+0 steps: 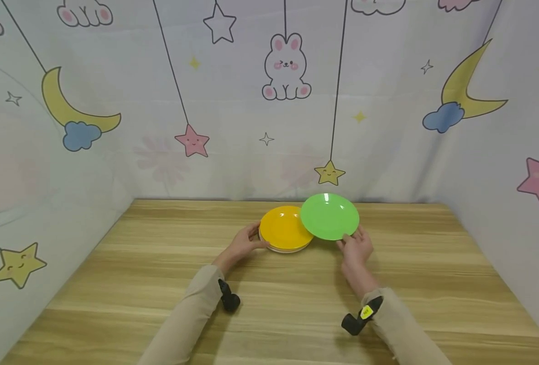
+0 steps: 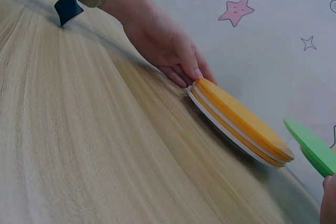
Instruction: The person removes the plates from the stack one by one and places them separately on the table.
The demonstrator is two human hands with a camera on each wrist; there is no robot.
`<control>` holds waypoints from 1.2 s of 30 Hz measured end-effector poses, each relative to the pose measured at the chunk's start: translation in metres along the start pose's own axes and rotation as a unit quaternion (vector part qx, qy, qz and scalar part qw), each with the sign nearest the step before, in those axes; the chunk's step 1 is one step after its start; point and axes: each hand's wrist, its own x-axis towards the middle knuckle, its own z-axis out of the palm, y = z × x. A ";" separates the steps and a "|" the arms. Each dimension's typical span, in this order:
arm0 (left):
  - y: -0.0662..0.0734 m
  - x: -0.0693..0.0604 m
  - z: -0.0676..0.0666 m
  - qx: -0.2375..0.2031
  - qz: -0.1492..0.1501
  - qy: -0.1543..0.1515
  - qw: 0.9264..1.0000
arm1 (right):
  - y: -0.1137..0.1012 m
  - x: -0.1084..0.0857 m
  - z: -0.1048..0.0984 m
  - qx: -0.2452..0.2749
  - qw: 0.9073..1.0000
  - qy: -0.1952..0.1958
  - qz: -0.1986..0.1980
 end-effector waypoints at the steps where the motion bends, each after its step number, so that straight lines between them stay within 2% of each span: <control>1: 0.000 0.000 0.000 0.000 0.003 0.000 1.000 | 0.000 0.001 -0.001 0.003 1.000 0.003 -0.003; 7: -0.001 -0.002 -0.001 0.010 0.023 0.003 1.000 | 0.000 0.003 -0.006 0.016 1.000 0.013 -0.006; 11: 0.002 -0.002 -0.001 0.000 0.014 0.001 1.000 | -0.001 0.004 -0.010 0.016 1.000 0.022 -0.007; 20: 0.035 -0.027 -0.005 -0.011 0.012 -0.012 1.000 | -0.001 0.010 -0.021 0.017 0.999 0.041 -0.005; 23: 0.039 -0.030 -0.005 -0.008 0.009 -0.013 1.000 | -0.001 0.012 -0.024 0.013 0.999 0.042 -0.002; 27: 0.032 -0.024 -0.004 -0.012 0.016 -0.012 1.000 | 0.000 0.014 -0.027 0.009 0.999 0.047 0.002; 33: 0.007 -0.005 -0.001 0.004 0.020 0.002 1.000 | 0.005 0.015 -0.030 -0.015 0.999 0.046 -0.003; 36: 0.001 -0.001 0.001 0.014 0.023 0.006 1.000 | 0.008 0.016 -0.030 -0.023 0.999 0.047 -0.002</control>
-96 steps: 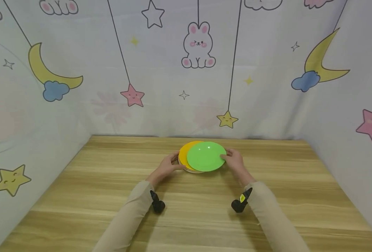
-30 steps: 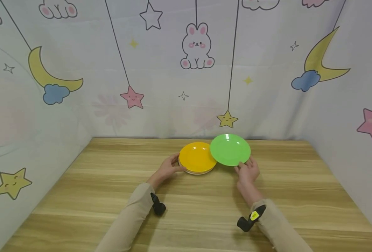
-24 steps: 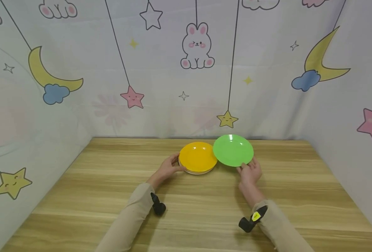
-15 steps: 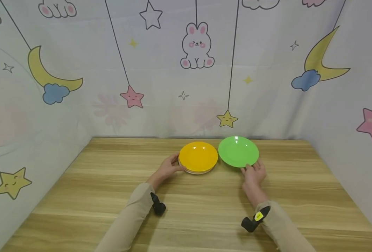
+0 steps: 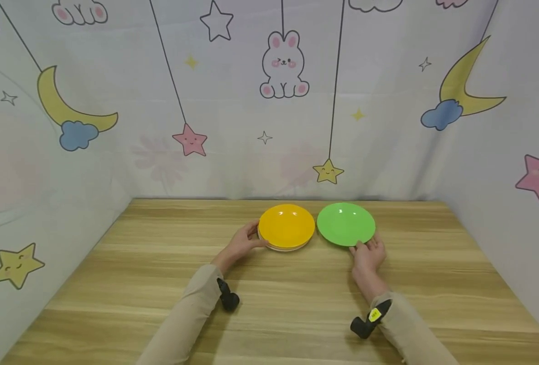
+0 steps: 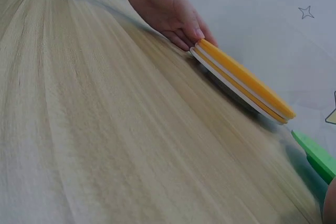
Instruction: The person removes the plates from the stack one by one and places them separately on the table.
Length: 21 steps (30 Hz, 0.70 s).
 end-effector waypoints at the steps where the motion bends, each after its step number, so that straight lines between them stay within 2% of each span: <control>1: -0.001 0.000 0.000 0.001 0.001 0.001 1.000 | 0.001 0.000 0.000 0.001 1.000 0.001 0.000; 13: 0.000 0.000 0.000 0.002 -0.007 0.004 1.000 | 0.004 -0.001 -0.003 -0.034 0.999 -0.014 -0.003; 21: -0.001 0.001 0.000 0.002 -0.003 0.006 1.000 | 0.004 -0.002 -0.008 -0.059 0.997 -0.045 -0.024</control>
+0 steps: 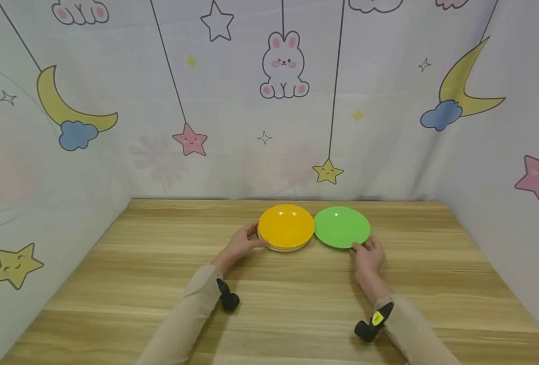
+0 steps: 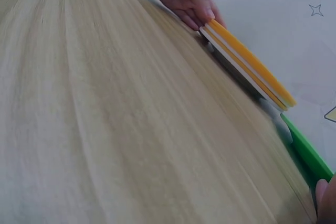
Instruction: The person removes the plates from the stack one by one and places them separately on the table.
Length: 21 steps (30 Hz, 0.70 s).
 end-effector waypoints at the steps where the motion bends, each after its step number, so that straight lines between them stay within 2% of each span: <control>1: 0.000 0.000 0.000 0.001 0.000 0.000 1.000 | 0.001 0.001 -0.001 -0.006 1.000 -0.003 -0.005; 13: 0.000 -0.001 -0.001 0.004 -0.003 -0.001 1.000 | 0.003 0.007 -0.011 -0.063 0.998 -0.005 -0.029; 21: -0.001 0.000 -0.002 0.005 -0.006 -0.004 1.000 | 0.002 0.010 -0.019 -0.103 0.994 -0.023 -0.035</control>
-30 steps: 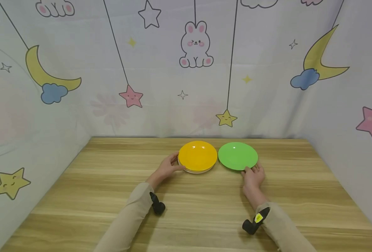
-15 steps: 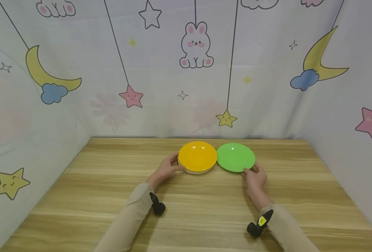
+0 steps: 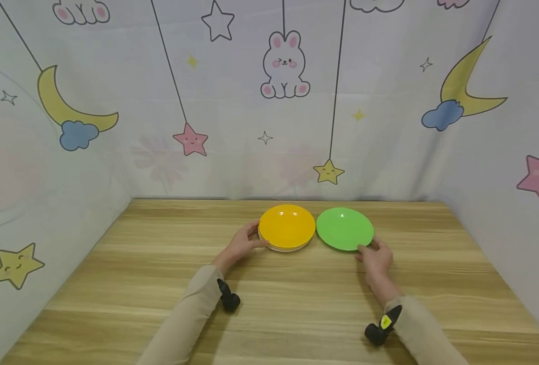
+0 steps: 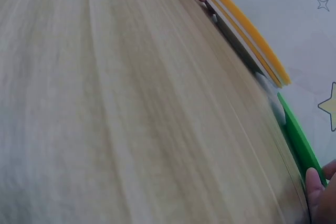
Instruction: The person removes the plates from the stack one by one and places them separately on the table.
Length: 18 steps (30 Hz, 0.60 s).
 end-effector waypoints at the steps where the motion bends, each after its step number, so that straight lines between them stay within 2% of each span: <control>1: 0.000 0.000 0.000 -0.001 -0.001 0.000 1.000 | 0.000 0.001 -0.001 -0.009 1.000 -0.004 -0.001; 8: 0.001 0.000 0.001 -0.006 0.003 0.004 1.000 | 0.002 0.004 -0.006 -0.045 0.998 -0.028 -0.021; 18: 0.004 -0.002 0.001 -0.005 0.003 0.007 1.000 | 0.002 0.004 -0.008 -0.062 0.997 -0.029 -0.026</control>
